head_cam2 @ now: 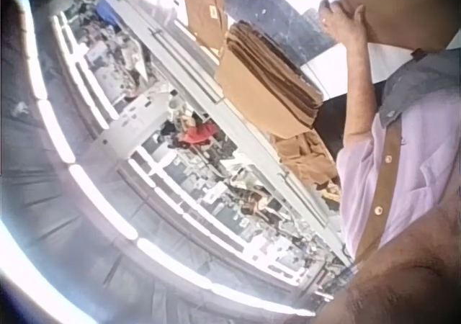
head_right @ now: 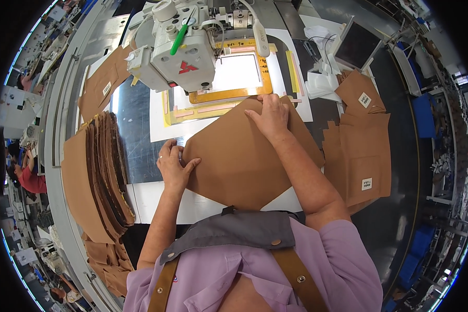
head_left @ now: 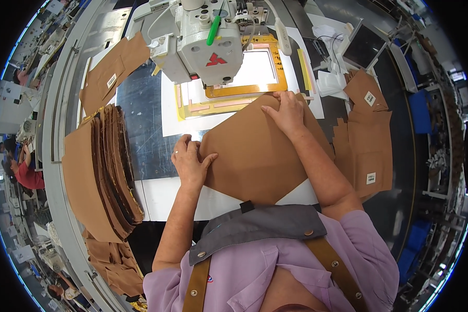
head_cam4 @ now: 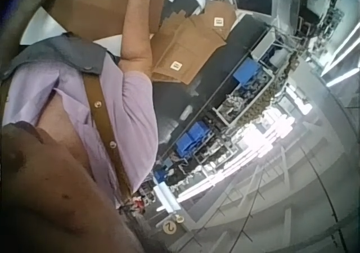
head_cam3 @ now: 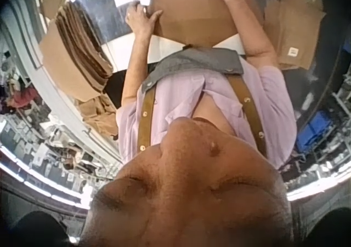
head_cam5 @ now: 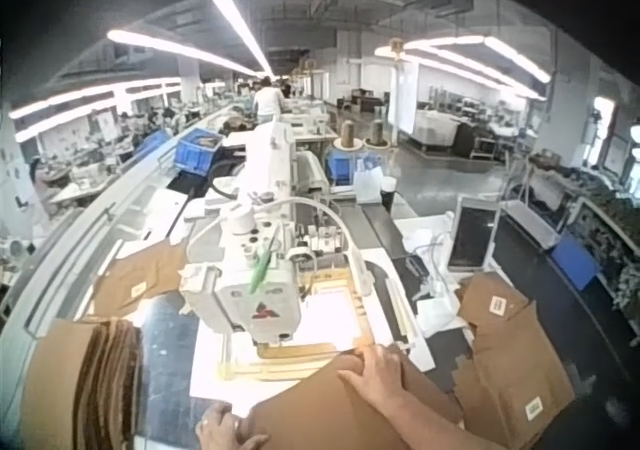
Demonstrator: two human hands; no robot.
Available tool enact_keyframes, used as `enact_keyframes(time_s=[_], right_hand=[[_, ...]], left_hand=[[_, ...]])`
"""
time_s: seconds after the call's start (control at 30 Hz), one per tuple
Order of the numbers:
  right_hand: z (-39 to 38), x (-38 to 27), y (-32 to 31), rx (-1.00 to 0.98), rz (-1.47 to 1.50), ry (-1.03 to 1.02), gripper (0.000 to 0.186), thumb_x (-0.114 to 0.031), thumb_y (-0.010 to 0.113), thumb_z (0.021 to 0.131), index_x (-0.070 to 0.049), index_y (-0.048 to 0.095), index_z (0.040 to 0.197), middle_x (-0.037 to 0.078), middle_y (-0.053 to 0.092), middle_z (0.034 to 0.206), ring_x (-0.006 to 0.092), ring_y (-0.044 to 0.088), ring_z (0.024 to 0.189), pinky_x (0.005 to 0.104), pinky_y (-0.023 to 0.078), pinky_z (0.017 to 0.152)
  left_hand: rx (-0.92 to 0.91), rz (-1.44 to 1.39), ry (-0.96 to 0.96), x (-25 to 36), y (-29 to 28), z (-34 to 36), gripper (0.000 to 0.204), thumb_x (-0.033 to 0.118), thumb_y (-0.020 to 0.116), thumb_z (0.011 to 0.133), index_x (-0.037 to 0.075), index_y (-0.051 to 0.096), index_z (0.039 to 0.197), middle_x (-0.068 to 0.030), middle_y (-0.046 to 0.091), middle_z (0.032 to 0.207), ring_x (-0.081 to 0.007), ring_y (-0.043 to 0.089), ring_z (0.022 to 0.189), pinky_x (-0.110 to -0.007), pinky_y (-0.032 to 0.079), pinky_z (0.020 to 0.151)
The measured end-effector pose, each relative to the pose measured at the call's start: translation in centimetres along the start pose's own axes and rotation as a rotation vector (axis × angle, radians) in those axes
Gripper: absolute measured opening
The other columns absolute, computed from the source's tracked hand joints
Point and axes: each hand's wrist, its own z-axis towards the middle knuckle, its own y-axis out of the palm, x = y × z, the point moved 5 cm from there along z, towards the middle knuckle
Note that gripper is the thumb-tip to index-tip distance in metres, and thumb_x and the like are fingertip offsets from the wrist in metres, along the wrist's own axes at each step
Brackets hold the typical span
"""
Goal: Operating an industrial sewing machine to assemble leather bag components.
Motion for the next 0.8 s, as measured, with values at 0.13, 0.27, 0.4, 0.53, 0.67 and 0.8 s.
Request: enact_keyframes(time_s=[0.13,0.27,0.4,0.53,0.67,0.8], right_hand=[[-0.7,0.2,-0.4,0.097,0.002,0.030,0.047,-0.039,0.086,0.080,-0.013,0.066,0.113,0.006,0.061,0.118,0.0248,0.057,0.116,0.0467,0.041,0.100],[-1.2,1.0,-0.9,0.152,0.010,-0.102,0.029,-0.028,0.087,0.077,-0.014,0.069,0.095,0.003,0.062,0.119,0.0250,0.057,0.117,0.0469,0.041,0.103],[-1.7,1.9,-1.3,0.146,0.040,-0.158,0.021,-0.022,0.086,0.077,-0.012,0.069,0.085,0.003,0.062,0.121,0.0264,0.058,0.117,0.0465,0.043,0.103],[-1.0,1.6,-1.0,-0.058,0.218,-0.039,0.040,-0.025,0.086,0.078,-0.014,0.065,0.110,0.006,0.058,0.131,0.0296,0.057,0.121,0.0483,0.043,0.103],[-1.8,-1.4,-3.2,0.060,0.079,-0.316,0.070,-0.021,0.084,0.077,-0.017,0.052,0.139,0.007,0.051,0.143,0.0340,0.054,0.127,0.0512,0.039,0.110],[-2.7,-5.9,-5.3,0.065,0.145,-0.590,0.067,-0.011,0.079,0.073,-0.017,0.057,0.136,0.009,0.059,0.133,0.0332,0.055,0.125,0.0509,0.037,0.112]], left_hand=[[-0.031,-0.073,0.090,0.3,0.3,0.3,0.036,0.020,0.091,0.073,0.002,0.065,0.092,-0.0133,0.065,0.118,-0.0279,0.062,0.099,-0.041,0.050,0.080],[-0.225,-0.514,-0.283,-0.4,0.8,-0.3,0.023,0.005,0.082,0.086,0.003,0.059,0.082,-0.0025,0.068,0.091,-0.0076,0.061,0.078,-0.025,0.049,0.070],[-0.048,-0.792,-0.186,0.1,-0.7,-0.1,0.008,0.007,0.075,0.092,0.003,0.069,0.096,-0.0085,0.075,0.083,-0.0082,0.066,0.071,-0.027,0.052,0.063],[0.149,-0.425,0.188,2.8,-5.4,1.1,0.022,0.002,0.071,0.089,0.009,0.077,0.109,-0.0093,0.076,0.088,-0.0142,0.069,0.066,-0.030,0.052,0.059],[0.272,0.096,0.599,8.1,-9.4,0.9,0.042,0.002,0.069,0.073,0.021,0.078,0.110,0.0004,0.070,0.078,-0.0210,0.061,0.055,-0.035,0.048,0.052],[0.185,0.213,0.936,11.6,-11.3,-1.4,0.044,0.011,0.063,0.079,0.018,0.075,0.121,0.0020,0.072,0.090,-0.0129,0.058,0.057,-0.029,0.044,0.055]])
